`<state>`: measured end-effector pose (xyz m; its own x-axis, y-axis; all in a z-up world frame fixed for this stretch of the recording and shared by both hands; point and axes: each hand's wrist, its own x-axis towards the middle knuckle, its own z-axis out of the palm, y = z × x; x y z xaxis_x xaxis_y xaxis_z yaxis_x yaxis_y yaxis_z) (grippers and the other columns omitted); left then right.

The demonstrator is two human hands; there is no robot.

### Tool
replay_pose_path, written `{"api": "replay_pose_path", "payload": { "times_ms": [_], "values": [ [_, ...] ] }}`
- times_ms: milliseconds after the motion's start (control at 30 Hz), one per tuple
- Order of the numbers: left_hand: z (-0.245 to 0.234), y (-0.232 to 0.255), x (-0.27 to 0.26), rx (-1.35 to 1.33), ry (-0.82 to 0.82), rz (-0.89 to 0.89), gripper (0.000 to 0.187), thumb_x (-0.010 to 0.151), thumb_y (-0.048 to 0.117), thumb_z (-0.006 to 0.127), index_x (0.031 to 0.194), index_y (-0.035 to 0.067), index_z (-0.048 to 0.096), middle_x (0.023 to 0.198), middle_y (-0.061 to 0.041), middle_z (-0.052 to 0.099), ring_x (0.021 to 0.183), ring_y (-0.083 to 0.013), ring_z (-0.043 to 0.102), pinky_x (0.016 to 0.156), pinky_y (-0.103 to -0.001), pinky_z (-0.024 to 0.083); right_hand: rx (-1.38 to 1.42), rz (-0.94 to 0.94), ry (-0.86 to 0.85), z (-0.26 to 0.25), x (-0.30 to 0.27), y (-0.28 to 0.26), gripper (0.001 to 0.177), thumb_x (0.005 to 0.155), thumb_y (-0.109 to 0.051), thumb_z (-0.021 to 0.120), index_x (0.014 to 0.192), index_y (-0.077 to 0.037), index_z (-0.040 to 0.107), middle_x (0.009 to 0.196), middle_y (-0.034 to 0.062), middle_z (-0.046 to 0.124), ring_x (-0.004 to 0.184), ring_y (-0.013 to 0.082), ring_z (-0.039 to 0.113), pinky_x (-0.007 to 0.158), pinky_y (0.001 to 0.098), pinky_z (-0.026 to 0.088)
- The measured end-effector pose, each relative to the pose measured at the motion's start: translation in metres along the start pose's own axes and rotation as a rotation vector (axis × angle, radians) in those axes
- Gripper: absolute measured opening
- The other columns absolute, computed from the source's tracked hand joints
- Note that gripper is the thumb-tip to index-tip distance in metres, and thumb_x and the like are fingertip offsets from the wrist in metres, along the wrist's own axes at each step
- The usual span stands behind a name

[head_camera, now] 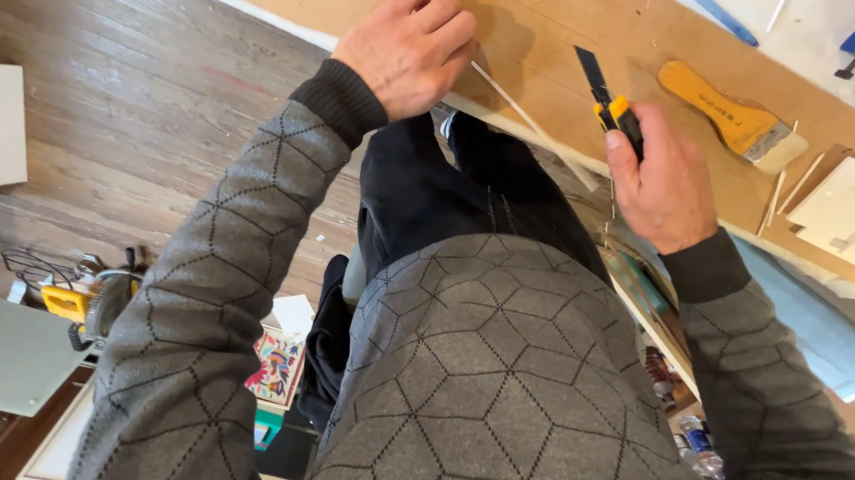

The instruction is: Measuring and cutting thin plastic spacer strips to fit into a picture frame.

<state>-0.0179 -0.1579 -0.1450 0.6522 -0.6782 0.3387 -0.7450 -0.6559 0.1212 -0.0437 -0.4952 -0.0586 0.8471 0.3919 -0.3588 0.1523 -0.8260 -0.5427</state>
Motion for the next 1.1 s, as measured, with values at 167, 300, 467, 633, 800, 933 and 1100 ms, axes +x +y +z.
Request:
{"api": "replay_pose_path", "payload": {
  "times_ms": [167,300,467,633,800,933,1100],
  "values": [
    [-0.036,0.006,0.006,0.021,-0.081,0.009,0.012,0.095,0.019,0.064,0.098,0.008,0.069,0.099,-0.003,0.058,0.102,-0.0206,0.057,0.095,-0.035,0.046,0.252,0.154,0.089,-0.01,-0.027,-0.009,0.025,0.11,-0.016,0.055,0.127,0.002,0.056,0.089,0.0144,0.069,0.077,0.0275,0.07,0.072,0.0402,0.054],
    [-0.073,0.038,-0.006,-0.257,-0.02,-0.391,0.011,0.095,0.01,0.073,0.103,0.007,0.067,0.102,-0.006,0.067,0.098,-0.0246,0.064,0.087,-0.037,0.053,0.429,0.102,0.246,-0.01,-0.044,-0.019,0.021,0.115,-0.014,0.05,0.124,0.005,0.05,0.094,0.0111,0.066,0.079,0.0165,0.068,0.075,0.0302,0.057],
    [-0.059,0.071,-0.019,-0.715,0.196,-1.042,0.013,0.098,0.002,0.075,0.108,0.002,0.068,0.098,-0.008,0.074,0.089,-0.0207,0.072,0.077,-0.033,0.058,0.434,0.031,0.21,0.018,-0.031,-0.039,0.025,0.115,-0.017,0.051,0.131,0.002,0.046,0.105,0.0116,0.066,0.083,0.0148,0.07,0.08,0.031,0.06],
    [-0.004,0.09,-0.029,-1.416,0.505,-1.643,0.013,0.096,0.002,0.07,0.108,-0.001,0.068,0.094,-0.008,0.077,0.074,-0.01,0.071,0.064,-0.024,0.059,0.157,-0.075,0.098,0.048,0.006,-0.06,0.049,0.107,-0.011,0.061,0.151,-0.001,0.043,0.122,0.0264,0.068,0.106,0.0426,0.07,0.088,0.0461,0.057],
    [0.035,0.101,-0.038,-1.413,0.592,-1.668,0.011,0.097,0.005,0.07,0.106,-0.001,0.067,0.091,-0.008,0.076,0.075,-0.0098,0.072,0.061,-0.024,0.059,0.052,-0.249,0.062,0.069,0.039,-0.064,0.053,0.107,-0.011,0.063,0.154,-0.006,0.04,0.136,0.0283,0.066,0.11,0.0432,0.07,0.09,0.0468,0.059],
    [0.026,0.097,-0.024,-1.354,0.576,-1.744,0.012,0.094,0.009,0.073,0.099,0.0,0.067,0.083,-0.006,0.076,0.065,-0.0099,0.071,0.055,-0.024,0.059,0.022,-0.094,-0.047,0.076,0.042,-0.07,0.058,0.105,-0.011,0.064,0.156,-0.007,0.037,0.128,0.0255,0.069,0.094,0.0428,0.072,0.079,0.0493,0.059],
    [0.014,0.098,-0.025,-1.212,0.477,-1.708,0.011,0.092,0.009,0.074,0.097,0.001,0.068,0.078,-0.005,0.075,0.062,-0.0086,0.071,0.053,-0.024,0.06,0.043,-0.208,0.061,0.086,0.034,-0.074,0.054,0.107,-0.013,0.066,0.153,-0.007,0.038,0.127,0.0264,0.069,0.1,0.0429,0.074,0.081,0.0478,0.06]
  ]
}}
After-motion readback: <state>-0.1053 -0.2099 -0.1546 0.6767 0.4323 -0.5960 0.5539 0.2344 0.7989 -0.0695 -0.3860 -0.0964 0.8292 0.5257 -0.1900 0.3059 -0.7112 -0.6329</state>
